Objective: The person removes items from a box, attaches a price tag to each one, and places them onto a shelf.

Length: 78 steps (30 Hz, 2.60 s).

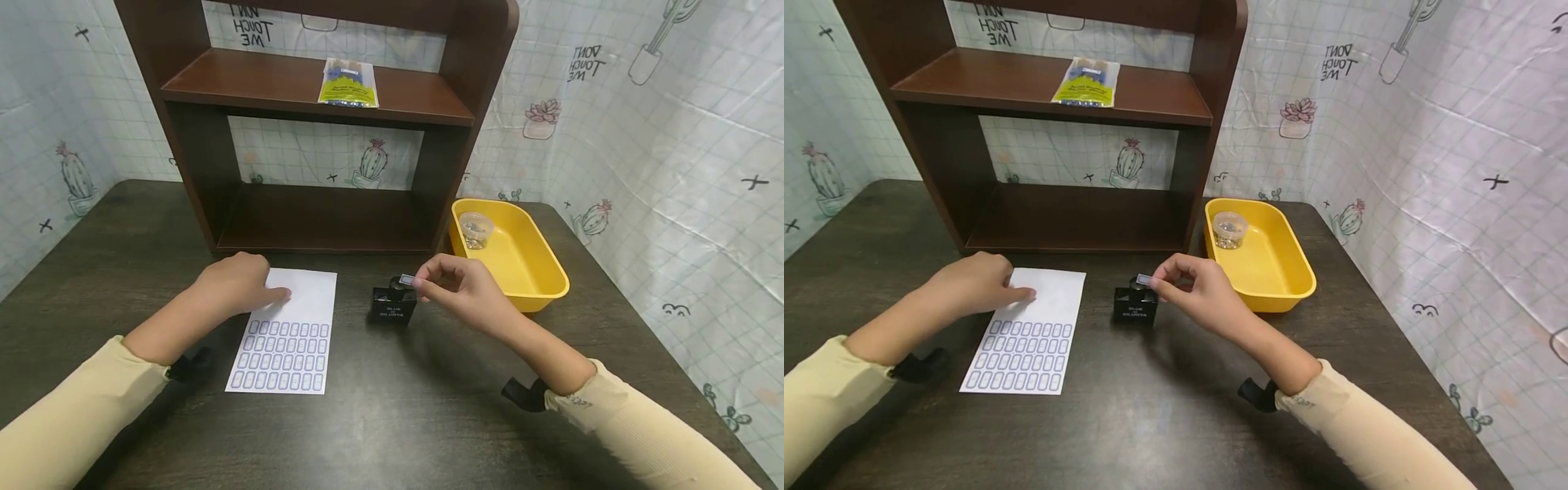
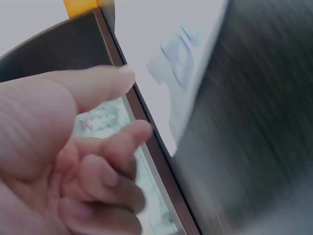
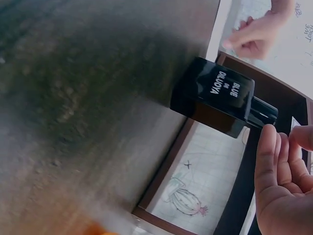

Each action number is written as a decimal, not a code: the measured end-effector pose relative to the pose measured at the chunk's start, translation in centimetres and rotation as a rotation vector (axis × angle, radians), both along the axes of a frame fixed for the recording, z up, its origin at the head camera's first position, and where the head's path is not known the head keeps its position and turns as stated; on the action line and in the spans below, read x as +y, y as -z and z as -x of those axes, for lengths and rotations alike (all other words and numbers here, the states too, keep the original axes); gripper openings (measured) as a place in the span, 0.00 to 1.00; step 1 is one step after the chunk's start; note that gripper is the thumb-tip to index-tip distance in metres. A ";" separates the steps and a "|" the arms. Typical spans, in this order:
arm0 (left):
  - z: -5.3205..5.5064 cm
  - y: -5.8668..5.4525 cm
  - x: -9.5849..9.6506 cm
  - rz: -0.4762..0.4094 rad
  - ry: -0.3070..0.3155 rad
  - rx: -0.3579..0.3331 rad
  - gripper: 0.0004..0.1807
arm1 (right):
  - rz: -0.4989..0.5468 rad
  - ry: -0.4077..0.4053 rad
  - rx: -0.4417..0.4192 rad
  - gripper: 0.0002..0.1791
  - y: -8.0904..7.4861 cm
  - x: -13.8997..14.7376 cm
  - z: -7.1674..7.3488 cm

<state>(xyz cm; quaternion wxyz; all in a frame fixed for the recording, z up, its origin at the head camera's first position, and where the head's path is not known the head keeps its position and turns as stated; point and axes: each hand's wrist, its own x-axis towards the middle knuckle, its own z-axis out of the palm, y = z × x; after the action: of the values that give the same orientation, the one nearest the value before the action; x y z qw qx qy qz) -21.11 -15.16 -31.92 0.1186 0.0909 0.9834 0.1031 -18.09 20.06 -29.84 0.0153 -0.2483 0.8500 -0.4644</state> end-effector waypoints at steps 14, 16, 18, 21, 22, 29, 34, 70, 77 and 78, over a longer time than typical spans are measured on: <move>-0.2 1.1 5.4 -0.528 0.416 0.134 0.32 | -0.035 -0.014 -0.055 0.02 1.9 -0.2 -0.4; -0.1 1.4 6.3 -0.562 0.444 0.108 0.34 | -0.044 -0.006 -0.046 0.03 2.1 -0.2 -0.4; 0.1 1.6 7.1 -0.595 0.463 0.077 0.34 | -0.052 0.002 -0.038 0.03 2.2 -0.2 -0.5; 0.4 2.0 8.0 -0.645 0.480 0.021 0.33 | -0.061 0.011 -0.032 0.03 2.4 -0.2 -0.5; 0.4 2.1 8.3 -0.661 0.482 0.003 0.33 | -0.063 0.015 -0.033 0.03 2.4 -0.2 -0.6; 0.5 2.0 9.4 -0.678 0.561 0.004 0.26 | -0.077 0.025 -0.049 0.03 2.7 -0.4 -0.9; 0.4 1.8 9.6 -0.622 0.591 0.027 0.21 | -0.100 0.034 -0.050 0.02 2.5 -0.6 -1.1; 1.1 1.4 11.1 -0.530 0.598 0.087 0.16 | -0.264 0.098 0.007 0.02 3.0 -2.2 -1.4; 1.2 1.6 11.2 -0.519 0.595 0.099 0.16 | -0.290 0.089 0.007 0.03 3.0 -2.1 -1.4; 1.2 1.6 11.2 -0.517 0.594 0.101 0.16 | -0.290 0.087 0.005 0.04 3.0 -2.2 -1.4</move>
<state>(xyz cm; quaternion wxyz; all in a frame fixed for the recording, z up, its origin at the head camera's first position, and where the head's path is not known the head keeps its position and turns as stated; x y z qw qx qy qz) -22.32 -3.95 -33.54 0.0679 0.4031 0.8605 0.3042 -16.69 17.91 -32.80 0.0285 -0.2075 0.9181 -0.3365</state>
